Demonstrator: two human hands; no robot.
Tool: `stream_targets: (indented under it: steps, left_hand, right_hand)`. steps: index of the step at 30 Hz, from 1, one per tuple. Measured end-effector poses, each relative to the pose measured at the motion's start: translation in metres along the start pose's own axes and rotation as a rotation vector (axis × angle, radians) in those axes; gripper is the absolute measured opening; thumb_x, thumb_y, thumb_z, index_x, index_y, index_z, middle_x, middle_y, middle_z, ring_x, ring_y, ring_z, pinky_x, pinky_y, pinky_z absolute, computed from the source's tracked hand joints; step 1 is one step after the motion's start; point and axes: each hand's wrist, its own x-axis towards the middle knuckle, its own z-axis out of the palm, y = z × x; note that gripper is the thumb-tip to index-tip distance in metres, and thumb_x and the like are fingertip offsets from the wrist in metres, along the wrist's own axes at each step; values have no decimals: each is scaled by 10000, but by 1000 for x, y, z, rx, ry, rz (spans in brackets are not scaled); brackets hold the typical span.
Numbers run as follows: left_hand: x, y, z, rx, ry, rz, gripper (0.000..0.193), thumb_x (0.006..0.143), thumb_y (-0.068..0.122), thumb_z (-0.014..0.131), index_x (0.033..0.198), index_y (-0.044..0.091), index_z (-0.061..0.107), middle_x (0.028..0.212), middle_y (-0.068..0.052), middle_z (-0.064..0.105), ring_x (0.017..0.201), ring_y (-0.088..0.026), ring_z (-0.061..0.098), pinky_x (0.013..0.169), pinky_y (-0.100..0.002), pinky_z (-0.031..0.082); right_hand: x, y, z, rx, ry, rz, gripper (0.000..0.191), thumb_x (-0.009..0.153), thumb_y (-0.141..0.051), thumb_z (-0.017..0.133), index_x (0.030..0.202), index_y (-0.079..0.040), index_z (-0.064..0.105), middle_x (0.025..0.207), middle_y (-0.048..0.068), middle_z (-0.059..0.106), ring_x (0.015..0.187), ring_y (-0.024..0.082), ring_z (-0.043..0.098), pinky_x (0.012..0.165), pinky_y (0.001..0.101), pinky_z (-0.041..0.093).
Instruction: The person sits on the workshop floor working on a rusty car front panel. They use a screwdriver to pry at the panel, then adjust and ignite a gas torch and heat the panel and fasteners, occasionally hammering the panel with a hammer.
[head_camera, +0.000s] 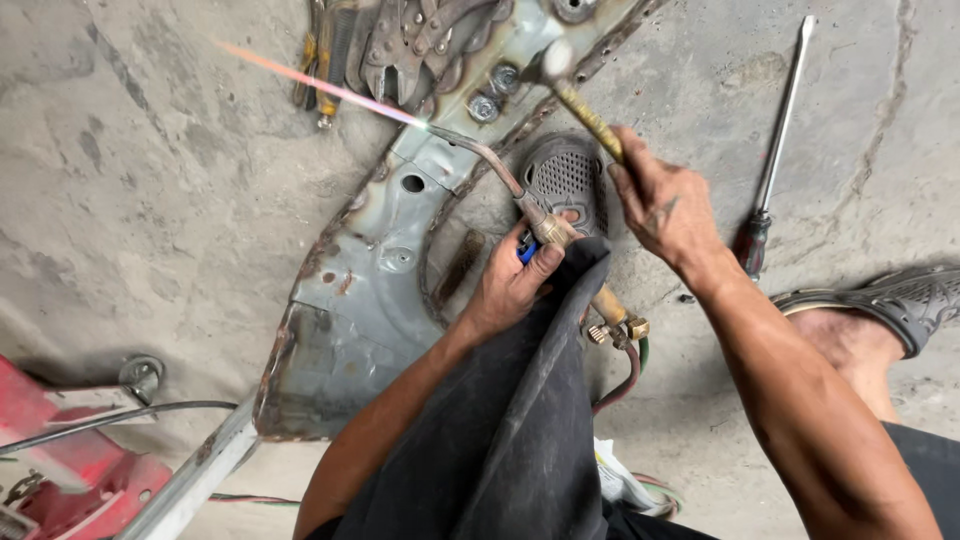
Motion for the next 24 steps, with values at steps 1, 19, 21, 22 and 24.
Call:
stream_targets:
  steps: [1,19,21,22,24]
  left_hand:
    - [1,1,1,12,-1,-4,566,1059,417,603,1386,-39,533,1316,-128,655,1266,-197,591,1156,-344,428]
    - [48,16,43,-21,-221,18,455,1069,439,551,1169,0,625,1012,-82,736,951,-166,705,944,-335,561]
    - [47,17,42,-179,-267,-21,459,1092,444,541,1139,-4,629,1037,-89,732,990,-164,714,957,-333,573]
    - [46,16,41,-231,-276,-46,462,1098,443,537,1132,-6,639,1032,-90,731,993,-159,713,955,-327,576]
    - [47,11,40,-319,-279,-88,458,1097,441,536,1120,-2,648,1023,-79,723,982,-143,702,939,-313,572]
  right_hand:
    - [-2,4,-1,60,38,39,446,1085,-219,597,1516,-135,518,720,191,643,579,365,636,580,456,523]
    - [-201,11,-7,983,-183,310,879,892,-331,747,1609,-4,357,1313,191,635,1060,244,660,905,370,546]
    - [-208,6,-5,1027,-145,359,876,887,-316,739,1611,-8,354,1239,189,670,927,228,695,819,356,581]
    - [-210,4,-5,1037,-114,363,858,899,-308,733,1607,-9,351,1244,187,669,902,218,691,806,348,584]
    - [-212,1,-8,1036,-66,375,801,918,-287,716,1590,-7,382,1226,182,682,855,203,686,763,333,588]
